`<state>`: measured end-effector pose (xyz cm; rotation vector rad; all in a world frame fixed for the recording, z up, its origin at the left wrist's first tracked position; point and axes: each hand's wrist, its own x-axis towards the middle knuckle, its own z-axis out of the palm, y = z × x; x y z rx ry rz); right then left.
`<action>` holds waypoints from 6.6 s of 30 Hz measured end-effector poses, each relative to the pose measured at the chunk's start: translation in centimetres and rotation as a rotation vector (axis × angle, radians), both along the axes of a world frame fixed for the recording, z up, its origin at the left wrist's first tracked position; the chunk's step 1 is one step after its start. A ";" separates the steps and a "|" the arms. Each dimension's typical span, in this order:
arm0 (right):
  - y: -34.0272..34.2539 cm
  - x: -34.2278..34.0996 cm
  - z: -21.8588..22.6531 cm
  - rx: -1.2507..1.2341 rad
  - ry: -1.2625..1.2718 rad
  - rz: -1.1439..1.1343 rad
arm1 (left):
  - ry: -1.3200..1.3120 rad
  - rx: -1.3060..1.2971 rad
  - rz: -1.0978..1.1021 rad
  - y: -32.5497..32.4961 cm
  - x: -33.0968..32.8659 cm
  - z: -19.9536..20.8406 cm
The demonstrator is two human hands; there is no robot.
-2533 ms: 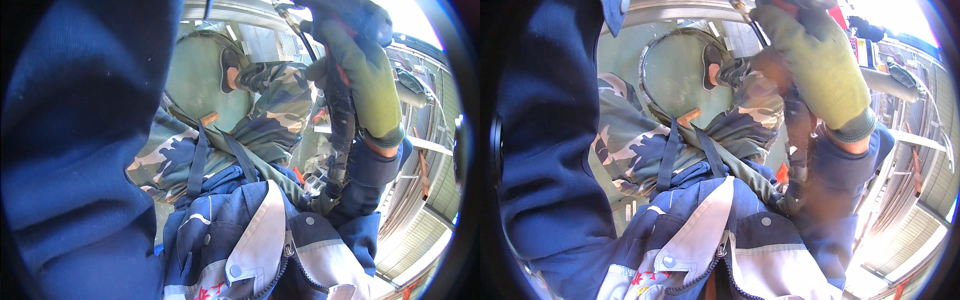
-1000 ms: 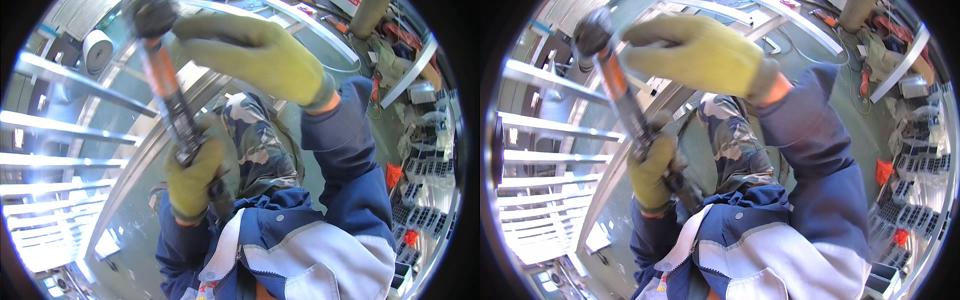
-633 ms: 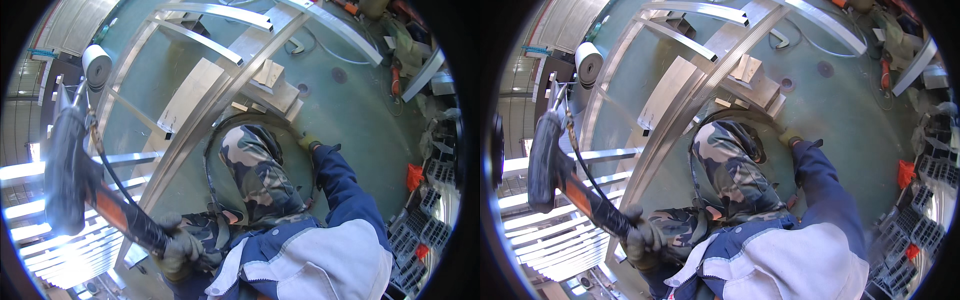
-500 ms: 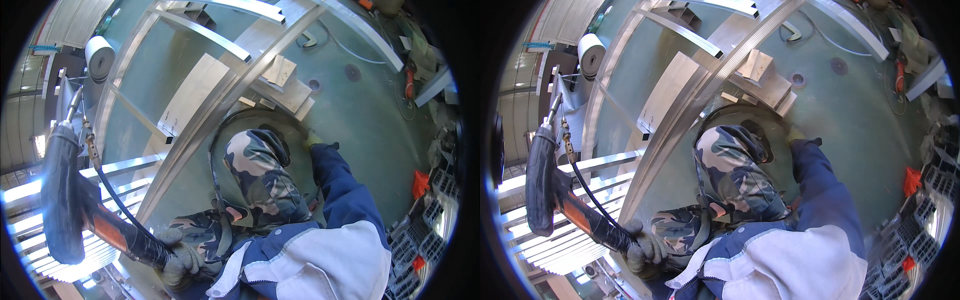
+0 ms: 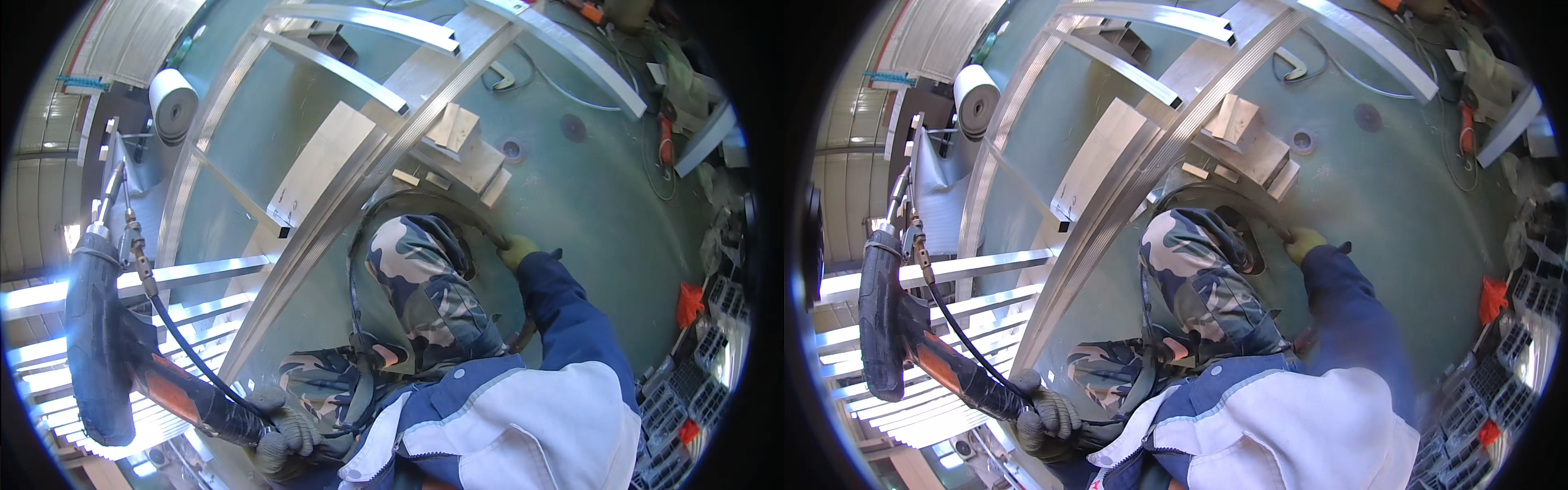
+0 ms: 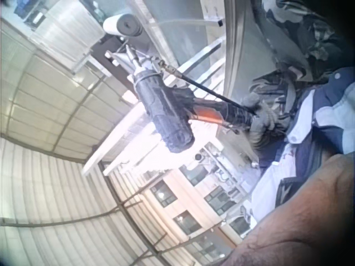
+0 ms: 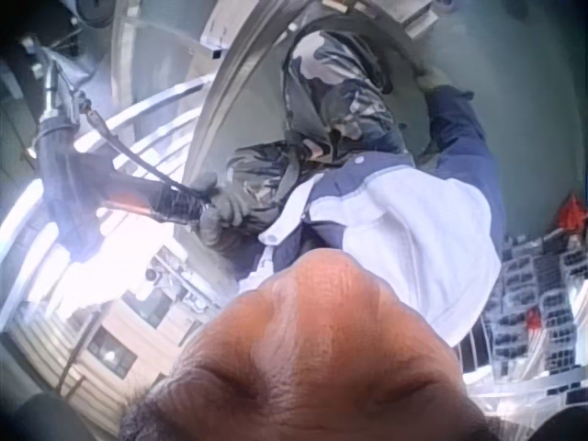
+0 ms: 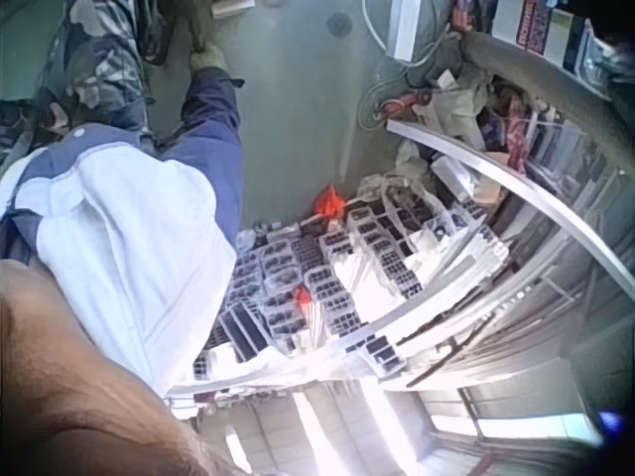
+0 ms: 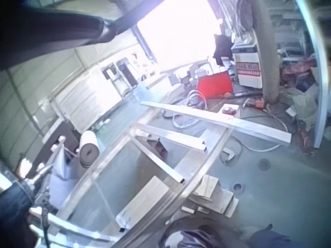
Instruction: The person welds metal bars onto a metal frame using a handheld welding tool, repeatedly positioning and securing the bars along the frame. The person then lifts the assembled frame and places it upright.
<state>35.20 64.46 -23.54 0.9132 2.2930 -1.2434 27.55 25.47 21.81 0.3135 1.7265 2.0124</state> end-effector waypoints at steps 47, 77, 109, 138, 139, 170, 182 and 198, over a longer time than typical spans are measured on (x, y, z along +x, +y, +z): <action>14.6 45.6 4.8 0.850 0.172 -1.278 | 0.679 0.526 -0.263 25.6 -13.7 1.3; -9.4 3.9 43.2 -0.428 0.432 0.290 | 0.304 0.114 -0.633 11.1 -4.0 -0.9; -2.3 -15.0 33.9 -0.567 0.814 -0.174 | 0.384 -0.316 -0.423 12.9 -7.8 -12.3; 0.8 -18.6 27.4 -1.000 0.646 -0.433 | 0.695 -0.524 0.421 6.6 -24.7 -20.4; 0.8 -18.6 27.6 -1.013 0.641 -0.433 | 0.642 -0.506 0.432 6.6 -24.7 -20.2; 1.3 -18.7 26.2 -1.019 0.656 -0.494 | 0.992 -0.971 0.420 8.0 -23.9 -17.8; 1.6 -18.7 26.1 -1.018 0.682 -0.484 | 0.596 -0.857 0.315 6.9 -25.1 -17.5; 1.2 -18.7 26.2 -1.021 0.682 -0.472 | 0.987 -0.991 0.289 7.2 -24.0 -16.3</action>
